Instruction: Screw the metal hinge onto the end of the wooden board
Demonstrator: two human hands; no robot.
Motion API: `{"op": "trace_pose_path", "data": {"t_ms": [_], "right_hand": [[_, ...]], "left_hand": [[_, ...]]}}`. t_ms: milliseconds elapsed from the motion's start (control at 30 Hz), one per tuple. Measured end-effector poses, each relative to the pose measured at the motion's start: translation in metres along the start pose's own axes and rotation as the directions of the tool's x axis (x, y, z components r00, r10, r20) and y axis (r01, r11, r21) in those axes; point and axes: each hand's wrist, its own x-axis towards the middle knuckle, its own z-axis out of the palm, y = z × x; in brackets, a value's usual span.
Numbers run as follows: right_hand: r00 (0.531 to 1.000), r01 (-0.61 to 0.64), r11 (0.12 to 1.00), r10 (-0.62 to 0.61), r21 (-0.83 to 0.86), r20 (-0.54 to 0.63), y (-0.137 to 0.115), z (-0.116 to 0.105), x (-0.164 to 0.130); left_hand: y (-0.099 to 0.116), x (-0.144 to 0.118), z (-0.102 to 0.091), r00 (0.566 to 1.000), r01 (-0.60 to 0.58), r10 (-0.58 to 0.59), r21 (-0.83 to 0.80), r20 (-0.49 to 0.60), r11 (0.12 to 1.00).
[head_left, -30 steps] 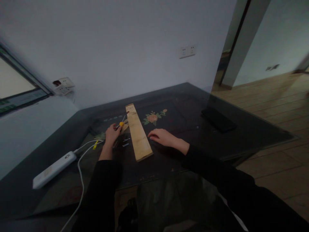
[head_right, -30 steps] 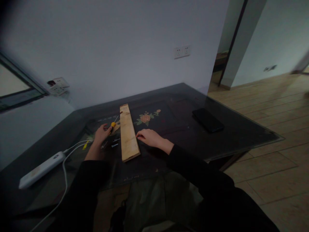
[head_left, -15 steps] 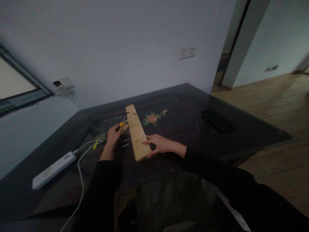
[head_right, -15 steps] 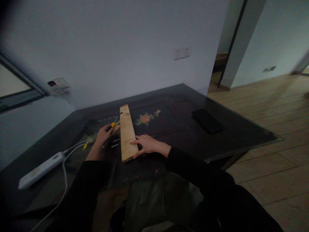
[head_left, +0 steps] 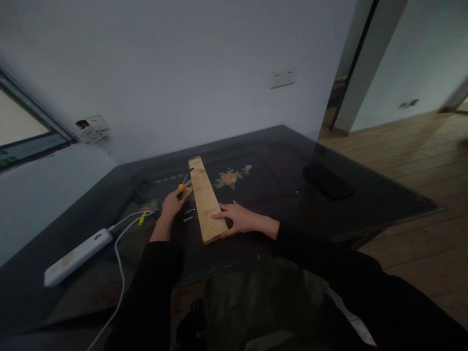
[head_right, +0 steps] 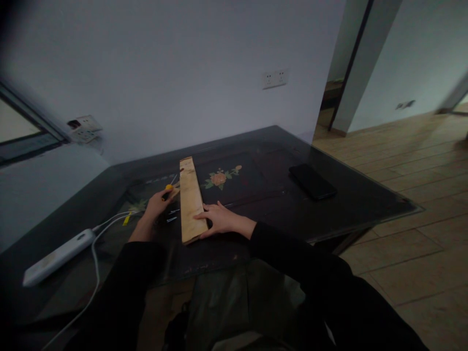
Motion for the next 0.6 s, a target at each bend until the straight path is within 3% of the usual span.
{"op": "trace_pose_path", "data": {"t_ms": [600], "right_hand": [[1.000, 0.018, 1.000, -0.018, 0.011, 0.007, 0.0031, 0.0058, 0.0073]], "left_hand": [[0.0005, -0.0032, -0.0057, 0.993, 0.099, -0.101, -0.028, -0.064, 0.995]]}}
